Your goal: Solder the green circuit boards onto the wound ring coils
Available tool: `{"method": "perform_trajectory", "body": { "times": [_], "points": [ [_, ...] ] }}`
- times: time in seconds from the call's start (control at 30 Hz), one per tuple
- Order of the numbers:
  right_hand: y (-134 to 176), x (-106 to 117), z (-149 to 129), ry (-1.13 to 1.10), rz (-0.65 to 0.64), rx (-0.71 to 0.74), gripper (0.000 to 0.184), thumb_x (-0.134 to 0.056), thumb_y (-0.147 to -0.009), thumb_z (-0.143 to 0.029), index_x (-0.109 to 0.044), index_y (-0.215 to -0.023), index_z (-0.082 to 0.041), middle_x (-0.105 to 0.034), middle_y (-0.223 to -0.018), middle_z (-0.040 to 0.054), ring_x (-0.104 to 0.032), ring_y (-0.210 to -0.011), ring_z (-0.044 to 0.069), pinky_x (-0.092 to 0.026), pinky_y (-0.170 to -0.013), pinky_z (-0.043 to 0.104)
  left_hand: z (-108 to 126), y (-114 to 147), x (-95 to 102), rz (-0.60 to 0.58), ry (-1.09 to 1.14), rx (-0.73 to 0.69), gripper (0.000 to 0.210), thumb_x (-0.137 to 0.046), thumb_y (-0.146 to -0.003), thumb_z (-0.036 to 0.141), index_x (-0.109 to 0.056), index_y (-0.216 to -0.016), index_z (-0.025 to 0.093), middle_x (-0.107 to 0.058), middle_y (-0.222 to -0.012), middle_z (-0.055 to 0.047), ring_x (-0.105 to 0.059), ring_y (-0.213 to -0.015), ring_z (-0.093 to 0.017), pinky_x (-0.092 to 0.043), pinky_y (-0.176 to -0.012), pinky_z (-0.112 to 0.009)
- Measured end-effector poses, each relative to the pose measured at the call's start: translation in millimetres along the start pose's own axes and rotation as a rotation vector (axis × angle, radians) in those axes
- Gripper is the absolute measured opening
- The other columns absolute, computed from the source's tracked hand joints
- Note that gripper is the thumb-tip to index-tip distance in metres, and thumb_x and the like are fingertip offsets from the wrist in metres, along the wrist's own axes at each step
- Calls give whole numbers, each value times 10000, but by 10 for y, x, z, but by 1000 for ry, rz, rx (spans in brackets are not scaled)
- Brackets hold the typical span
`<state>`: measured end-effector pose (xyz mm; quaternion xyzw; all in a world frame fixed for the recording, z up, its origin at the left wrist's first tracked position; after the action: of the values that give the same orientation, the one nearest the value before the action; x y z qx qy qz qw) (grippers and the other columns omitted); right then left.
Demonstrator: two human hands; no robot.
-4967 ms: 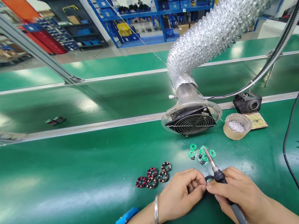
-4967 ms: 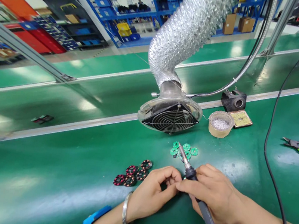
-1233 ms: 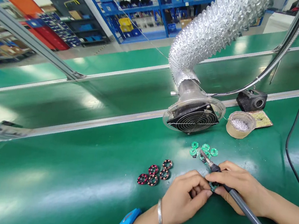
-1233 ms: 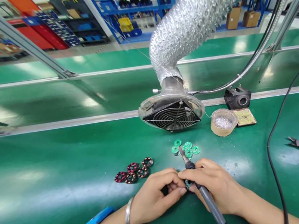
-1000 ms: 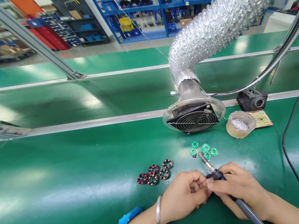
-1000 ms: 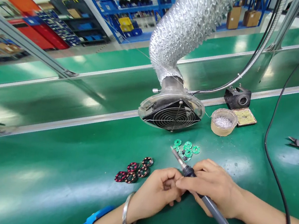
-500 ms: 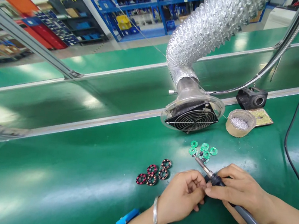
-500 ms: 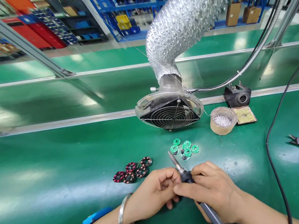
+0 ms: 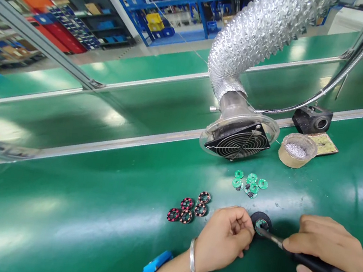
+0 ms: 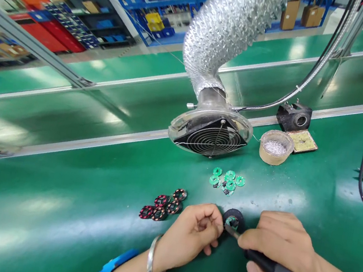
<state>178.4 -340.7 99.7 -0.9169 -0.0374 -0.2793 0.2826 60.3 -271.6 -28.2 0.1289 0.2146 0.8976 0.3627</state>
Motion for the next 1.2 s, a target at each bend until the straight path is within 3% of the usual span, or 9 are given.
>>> {"method": "perform_trajectory", "body": {
  "times": [0.23,0.57,0.77,1.2],
  "points": [
    [10,-41,21,-12,67,-50,260,-453,-754,-108,-570,-975,-177,-522,-602,6,-454,-470,147,-318,-486,303,13,-3,-9,-10,-6,-18,41,-537,-684,121,-560,-663,147,-546,-524,33,-534,-422,-76,-424,-384,-146],
    [72,17,48,40,204,-128,153,-460,-846,-197,-604,-887,-228,-455,-524,-5,-414,-417,165,-329,-449,322,59,4,-11,-8,-38,-42,50,-551,-709,157,-552,-659,157,-524,-524,39,-529,-426,-74,-394,-383,-144],
    [66,-15,56,9,134,-91,167,-472,-811,-180,-607,-901,-215,-489,-545,0,-443,-424,159,-337,-449,321,64,-1,-11,4,-68,-40,51,-535,-699,154,-553,-652,162,-528,-519,37,-539,-439,-87,-393,-393,-158],
    [48,-23,45,12,124,-82,176,-461,-837,-197,-615,-918,-215,-496,-553,2,-442,-426,160,-340,-455,323,40,-15,-15,6,-79,-7,59,-533,-704,176,-546,-647,166,-524,-501,37,-539,-436,-96,-390,-392,-169]
  ]
}}
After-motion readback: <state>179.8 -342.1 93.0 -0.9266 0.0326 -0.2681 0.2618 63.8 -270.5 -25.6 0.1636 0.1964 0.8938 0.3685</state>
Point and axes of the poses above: each hand's wrist, its own y-axis away from the middle knuckle, its own x-axis out of the back of the hand, z = x × y, the point moved 9 cm from there along -y, towards the middle knuckle
